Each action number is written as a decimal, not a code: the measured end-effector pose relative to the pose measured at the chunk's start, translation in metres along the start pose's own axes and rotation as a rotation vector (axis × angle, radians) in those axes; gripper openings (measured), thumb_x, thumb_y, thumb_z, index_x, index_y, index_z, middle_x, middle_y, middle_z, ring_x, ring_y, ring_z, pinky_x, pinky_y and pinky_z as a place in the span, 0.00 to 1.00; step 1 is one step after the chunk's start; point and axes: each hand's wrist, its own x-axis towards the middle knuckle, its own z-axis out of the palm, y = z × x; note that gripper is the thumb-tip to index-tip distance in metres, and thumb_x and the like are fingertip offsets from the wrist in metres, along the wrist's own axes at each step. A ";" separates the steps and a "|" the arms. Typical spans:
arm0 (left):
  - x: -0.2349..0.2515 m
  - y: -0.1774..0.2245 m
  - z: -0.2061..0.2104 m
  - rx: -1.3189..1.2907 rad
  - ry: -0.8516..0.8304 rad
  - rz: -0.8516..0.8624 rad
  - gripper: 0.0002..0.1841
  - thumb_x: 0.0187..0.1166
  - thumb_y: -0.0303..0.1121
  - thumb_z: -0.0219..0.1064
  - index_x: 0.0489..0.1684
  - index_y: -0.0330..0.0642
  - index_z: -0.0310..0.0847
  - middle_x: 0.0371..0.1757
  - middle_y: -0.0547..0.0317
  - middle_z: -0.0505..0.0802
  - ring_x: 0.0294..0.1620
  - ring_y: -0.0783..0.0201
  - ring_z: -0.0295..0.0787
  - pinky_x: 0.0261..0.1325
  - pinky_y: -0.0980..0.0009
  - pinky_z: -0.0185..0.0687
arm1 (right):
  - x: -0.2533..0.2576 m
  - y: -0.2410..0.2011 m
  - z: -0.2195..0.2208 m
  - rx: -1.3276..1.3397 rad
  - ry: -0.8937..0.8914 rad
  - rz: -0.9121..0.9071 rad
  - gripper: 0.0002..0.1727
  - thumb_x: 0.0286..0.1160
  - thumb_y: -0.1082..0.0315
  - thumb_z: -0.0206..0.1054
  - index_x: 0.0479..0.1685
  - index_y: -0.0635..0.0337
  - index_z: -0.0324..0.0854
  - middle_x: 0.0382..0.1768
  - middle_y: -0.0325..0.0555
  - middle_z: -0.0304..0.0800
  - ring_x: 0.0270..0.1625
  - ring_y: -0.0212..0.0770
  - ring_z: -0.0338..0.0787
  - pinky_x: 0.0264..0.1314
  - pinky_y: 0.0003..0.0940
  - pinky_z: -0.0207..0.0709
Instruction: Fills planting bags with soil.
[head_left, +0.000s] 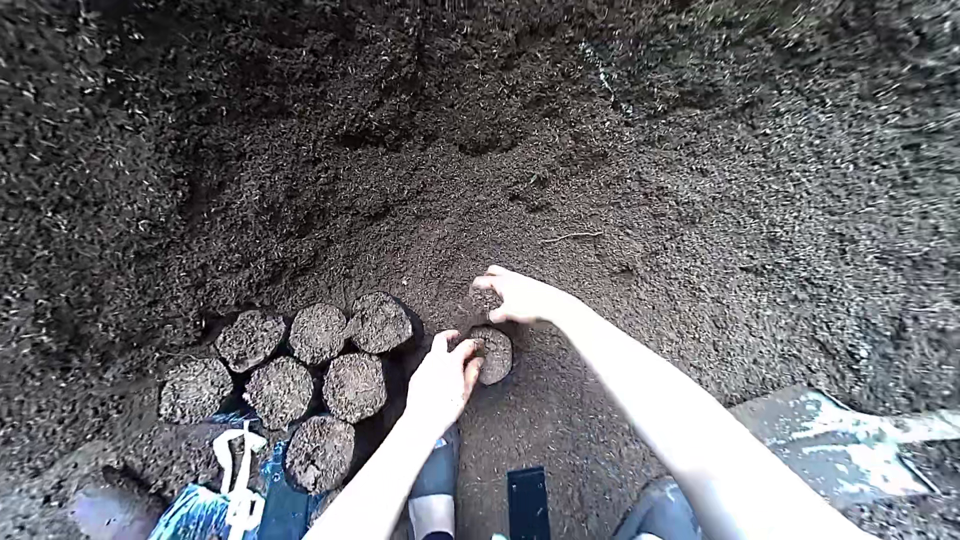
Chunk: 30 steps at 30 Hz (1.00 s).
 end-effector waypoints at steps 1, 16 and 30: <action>0.003 0.000 0.005 -0.016 0.018 -0.007 0.22 0.90 0.47 0.57 0.80 0.58 0.79 0.88 0.49 0.73 0.75 0.48 0.83 0.71 0.48 0.82 | -0.018 -0.007 0.002 0.137 0.071 -0.029 0.35 0.70 0.65 0.79 0.80 0.57 0.75 0.76 0.58 0.74 0.76 0.55 0.77 0.76 0.57 0.72; 0.010 -0.003 0.015 -0.292 0.050 0.074 0.37 0.75 0.25 0.70 0.89 0.39 0.63 0.91 0.50 0.69 0.86 0.56 0.71 0.87 0.59 0.66 | -0.073 -0.043 0.107 0.058 0.476 0.061 0.22 0.84 0.68 0.62 0.76 0.60 0.79 0.78 0.57 0.78 0.83 0.51 0.75 0.88 0.41 0.65; 0.016 -0.013 0.008 -0.274 0.090 0.059 0.31 0.80 0.42 0.69 0.83 0.42 0.71 0.82 0.41 0.74 0.68 0.47 0.85 0.68 0.49 0.83 | -0.089 -0.007 0.094 0.228 0.437 -0.047 0.17 0.86 0.62 0.61 0.64 0.59 0.88 0.69 0.51 0.88 0.73 0.43 0.85 0.80 0.39 0.75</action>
